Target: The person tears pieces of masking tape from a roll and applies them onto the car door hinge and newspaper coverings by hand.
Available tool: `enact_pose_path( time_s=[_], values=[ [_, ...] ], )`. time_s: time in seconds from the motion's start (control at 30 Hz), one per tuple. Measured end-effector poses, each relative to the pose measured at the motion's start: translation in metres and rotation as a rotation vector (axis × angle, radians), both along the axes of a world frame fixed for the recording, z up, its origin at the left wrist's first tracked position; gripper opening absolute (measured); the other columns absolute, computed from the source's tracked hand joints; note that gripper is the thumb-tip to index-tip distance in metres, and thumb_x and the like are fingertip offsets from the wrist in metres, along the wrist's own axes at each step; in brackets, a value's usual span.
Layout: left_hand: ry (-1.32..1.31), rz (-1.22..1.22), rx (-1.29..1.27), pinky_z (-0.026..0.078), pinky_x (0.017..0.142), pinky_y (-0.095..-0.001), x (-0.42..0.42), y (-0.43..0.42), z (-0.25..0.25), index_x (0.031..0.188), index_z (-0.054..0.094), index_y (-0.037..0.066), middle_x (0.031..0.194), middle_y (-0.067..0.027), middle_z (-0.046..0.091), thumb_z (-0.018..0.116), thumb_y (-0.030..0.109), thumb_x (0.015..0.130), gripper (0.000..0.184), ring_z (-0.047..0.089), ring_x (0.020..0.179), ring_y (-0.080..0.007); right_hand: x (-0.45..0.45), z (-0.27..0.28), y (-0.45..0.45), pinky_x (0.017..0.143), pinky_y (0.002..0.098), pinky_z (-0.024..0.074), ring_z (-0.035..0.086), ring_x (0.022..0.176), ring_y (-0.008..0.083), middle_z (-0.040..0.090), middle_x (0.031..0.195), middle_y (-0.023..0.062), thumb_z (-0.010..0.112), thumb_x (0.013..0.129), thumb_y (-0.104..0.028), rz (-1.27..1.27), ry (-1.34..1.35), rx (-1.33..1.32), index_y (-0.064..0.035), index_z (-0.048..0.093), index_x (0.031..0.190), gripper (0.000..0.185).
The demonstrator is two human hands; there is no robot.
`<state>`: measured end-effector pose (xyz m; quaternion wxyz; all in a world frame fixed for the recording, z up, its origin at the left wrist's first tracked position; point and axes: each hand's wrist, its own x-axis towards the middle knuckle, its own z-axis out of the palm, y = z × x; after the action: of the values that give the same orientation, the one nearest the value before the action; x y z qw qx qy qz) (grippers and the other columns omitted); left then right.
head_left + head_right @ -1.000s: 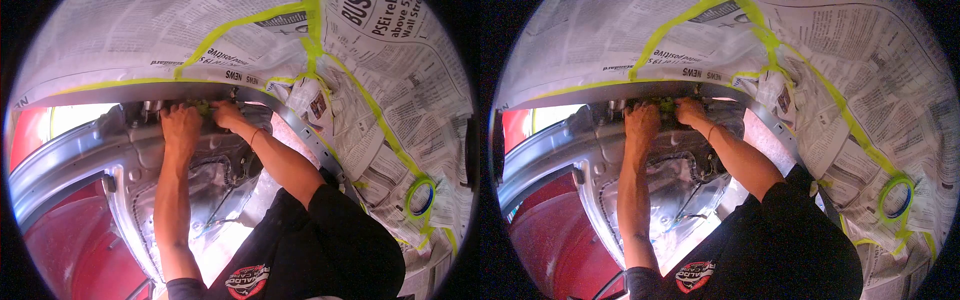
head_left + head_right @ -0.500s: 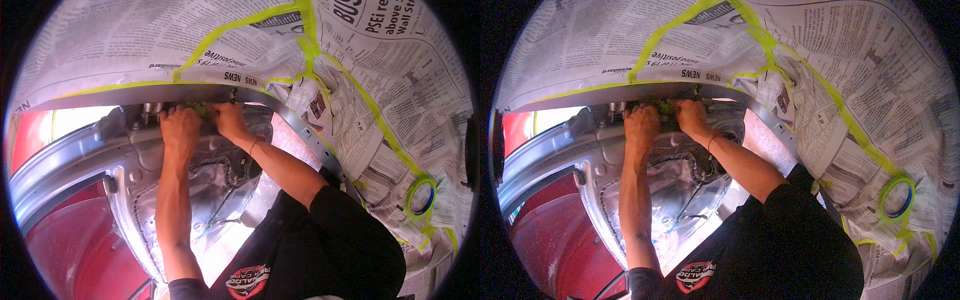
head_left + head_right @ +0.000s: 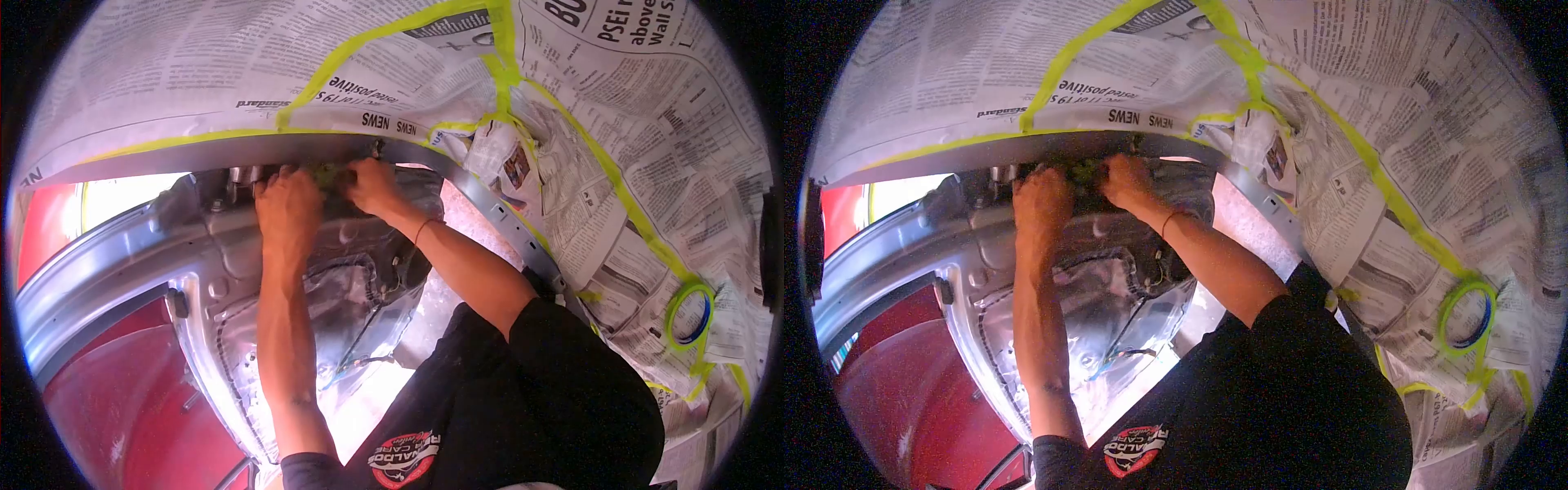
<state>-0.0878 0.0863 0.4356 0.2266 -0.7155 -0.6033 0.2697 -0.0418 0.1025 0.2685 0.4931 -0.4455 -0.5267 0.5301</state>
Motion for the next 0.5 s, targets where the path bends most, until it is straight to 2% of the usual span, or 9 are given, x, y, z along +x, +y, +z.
enact_pose_path(
  time_s=[0.1,0.17,0.2,0.27,0.37,0.43,0.5],
  values=[
    [-0.030,-0.028,0.028,0.048,0.080,-0.0457,-0.005,0.003,-0.001,0.082,0.068,0.008,0.088,-0.0117,0.067,0.057,0.014,0.079,0.013,0.067,0.086,-0.0274,-0.003,0.009,-0.005,0.069,0.0482,0.0506,0.063,0.073,0.0419,0.064,0.075,0.0223,0.066,0.077,-0.018,-0.098,0.020,0.016,-0.0038,0.070,0.080,0.015],
    [-0.021,0.015,-0.011,0.048,0.083,-0.0487,-0.003,0.002,0.002,0.093,0.065,0.008,0.094,-0.0130,0.067,0.048,0.012,0.084,0.020,0.065,0.091,-0.0324,-0.010,0.008,-0.006,0.066,0.0470,0.0500,0.063,0.073,0.0407,0.064,0.075,0.0218,0.066,0.078,-0.019,-0.151,0.020,0.060,-0.0044,0.070,0.082,0.015],
    [-0.019,0.015,-0.011,0.048,0.083,-0.0487,-0.003,0.002,0.002,0.093,0.065,0.008,0.094,-0.0130,0.067,0.048,0.012,0.084,0.020,0.065,0.091,-0.0324,-0.012,0.008,-0.005,0.066,0.0474,0.0501,0.063,0.073,0.0409,0.064,0.075,0.0217,0.066,0.078,-0.018,-0.163,0.009,0.071,-0.0053,0.070,0.082,0.014],
    [-0.043,-0.043,0.051,0.048,0.082,-0.0458,-0.003,0.001,0.001,0.084,0.069,0.008,0.089,-0.0127,0.068,0.058,0.016,0.080,0.014,0.067,0.085,-0.0286,-0.015,0.008,-0.003,0.066,0.0478,0.0501,0.063,0.073,0.0411,0.064,0.074,0.0217,0.065,0.079,-0.018,-0.175,-0.002,0.083,-0.0062,0.071,0.082,0.013],
    [-0.086,0.096,0.012,0.049,0.081,-0.0459,0.011,0.003,0.006,0.086,0.070,0.007,0.090,-0.0153,0.068,0.061,0.019,0.078,0.017,0.067,0.085,-0.0312,-0.020,0.001,-0.005,0.067,0.0482,0.0507,0.063,0.072,0.0410,0.064,0.074,0.0217,0.065,0.079,-0.019,-0.160,-0.032,0.071,-0.0069,0.072,0.084,0.014],
    [-0.139,0.080,0.040,0.050,0.080,-0.0463,0.008,0.004,0.006,0.086,0.070,0.006,0.090,-0.0166,0.068,0.062,0.019,0.078,0.018,0.067,0.086,-0.0324,-0.017,0.008,-0.007,0.070,0.0506,0.0522,0.064,0.075,0.0428,0.063,0.071,0.0255,0.065,0.073,-0.009,-0.163,-0.046,0.055,-0.0018,0.067,0.075,0.007],
    [-0.191,0.065,0.067,0.050,0.080,-0.0467,0.010,0.004,0.008,0.087,0.071,0.005,0.090,-0.0179,0.068,0.062,0.019,0.077,0.019,0.066,0.086,-0.0337,-0.014,0.009,-0.003,0.069,0.0508,0.0523,0.065,0.075,0.0426,0.063,0.072,0.0257,0.066,0.073,-0.009,-0.154,-0.036,0.074,-0.0017,0.068,0.075,0.008]
  ],
)
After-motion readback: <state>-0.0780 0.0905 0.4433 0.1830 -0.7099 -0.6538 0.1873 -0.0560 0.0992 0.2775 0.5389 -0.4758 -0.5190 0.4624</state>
